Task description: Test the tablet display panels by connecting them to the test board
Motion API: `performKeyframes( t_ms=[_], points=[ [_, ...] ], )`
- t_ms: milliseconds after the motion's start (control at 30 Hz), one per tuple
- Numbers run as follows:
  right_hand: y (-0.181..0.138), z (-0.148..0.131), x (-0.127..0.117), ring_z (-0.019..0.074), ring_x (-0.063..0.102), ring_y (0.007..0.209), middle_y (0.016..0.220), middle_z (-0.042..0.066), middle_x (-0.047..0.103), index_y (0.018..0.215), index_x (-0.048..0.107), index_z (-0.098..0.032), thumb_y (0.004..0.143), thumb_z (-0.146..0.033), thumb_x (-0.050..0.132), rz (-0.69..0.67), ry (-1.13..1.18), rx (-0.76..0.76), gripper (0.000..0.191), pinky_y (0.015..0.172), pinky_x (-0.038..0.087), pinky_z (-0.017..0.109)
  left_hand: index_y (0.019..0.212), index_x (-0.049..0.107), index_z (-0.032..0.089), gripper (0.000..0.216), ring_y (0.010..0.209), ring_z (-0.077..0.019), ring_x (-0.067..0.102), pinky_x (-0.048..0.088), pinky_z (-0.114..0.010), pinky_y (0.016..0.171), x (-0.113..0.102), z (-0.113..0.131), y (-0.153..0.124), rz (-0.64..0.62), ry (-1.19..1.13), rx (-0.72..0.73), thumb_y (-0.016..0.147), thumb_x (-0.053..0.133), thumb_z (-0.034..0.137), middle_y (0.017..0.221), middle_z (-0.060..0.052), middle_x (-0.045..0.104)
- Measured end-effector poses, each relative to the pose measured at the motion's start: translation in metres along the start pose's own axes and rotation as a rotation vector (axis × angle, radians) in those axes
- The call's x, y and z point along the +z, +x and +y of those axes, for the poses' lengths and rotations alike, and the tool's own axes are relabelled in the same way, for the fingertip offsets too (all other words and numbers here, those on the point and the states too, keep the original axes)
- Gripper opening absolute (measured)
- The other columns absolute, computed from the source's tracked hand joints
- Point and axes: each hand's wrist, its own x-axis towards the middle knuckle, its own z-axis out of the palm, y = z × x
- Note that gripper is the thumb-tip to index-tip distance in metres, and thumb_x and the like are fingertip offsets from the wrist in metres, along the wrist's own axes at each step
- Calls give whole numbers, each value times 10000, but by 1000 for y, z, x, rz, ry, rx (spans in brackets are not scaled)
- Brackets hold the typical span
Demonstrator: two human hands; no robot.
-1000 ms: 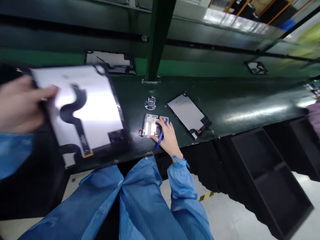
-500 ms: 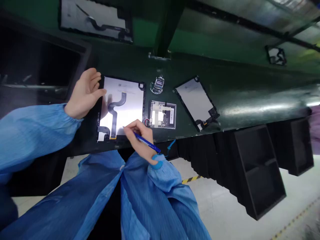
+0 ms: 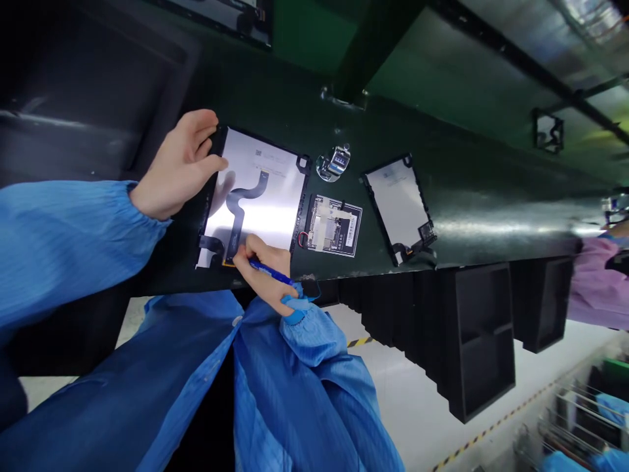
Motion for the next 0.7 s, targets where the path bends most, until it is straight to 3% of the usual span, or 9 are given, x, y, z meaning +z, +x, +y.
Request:
performKeyframes(
  t_ms=[167, 267, 333, 400, 500, 600, 700],
  points=[
    [-2, 2, -3, 60, 281, 465, 513, -90, 281, 607, 320, -218, 852, -252, 582, 86, 51, 21, 360, 469, 278, 210, 1475, 280, 110, 725, 1492, -169, 278, 228, -403, 1262, -1, -6, 0, -11, 55, 57, 819, 587, 123, 1576, -125, 324],
    [10, -1, -22, 68, 350, 502, 551, -79, 359, 632, 359, -219, 888, -319, 610, 236, 149, 29, 372, 486, 316, 205, 1470, 286, 106, 736, 1490, -179, 282, 230, -405, 1266, 0, -10, 2, -11, 48, 61, 813, 617, 135, 1571, -127, 324],
    [28, -4, -39, 74, 436, 544, 625, -64, 474, 714, 467, -219, 893, -362, 646, 250, 172, 7, 291, 516, 373, 205, 1461, 292, 101, 746, 1485, -185, 289, 231, -404, 1270, 0, -13, 3, -7, 45, 60, 794, 625, 81, 1567, -131, 327],
    [53, -6, -54, 94, 548, 630, 763, -30, 595, 899, 567, -225, 938, -397, 592, 175, 173, -8, 179, 557, 439, 217, 1451, 298, 112, 726, 1476, -203, 308, 247, -433, 1265, 1, -16, 3, 5, 77, 83, 806, 628, 65, 1555, -133, 344],
    [91, 1, -62, 142, 648, 824, 962, 19, 669, 1070, 586, -228, 1004, -409, 456, 28, 77, -97, 232, 712, 526, 279, 1445, 321, 121, 667, 1458, -232, 339, 288, -466, 1243, 2, -19, 1, 36, 146, 195, 851, 624, 142, 1530, -132, 373],
    [116, 14, -57, 196, 619, 964, 1040, 37, 664, 1010, 583, -222, 927, -374, 607, -144, -151, -284, 175, 910, 495, 370, 1431, 390, 168, 610, 1437, -247, 371, 328, -468, 1222, 2, -15, -3, 75, 160, 319, 868, 614, 242, 1492, -107, 409],
    [120, 22, -52, 201, 566, 908, 953, 33, 638, 923, 543, -217, 860, -313, 697, -234, -254, -341, 192, 888, 472, 375, 1372, 476, 219, 554, 1379, -244, 449, 419, -419, 1161, 2, -2, -10, 119, 130, 401, 832, 597, 195, 1427, -103, 474]
  ],
)
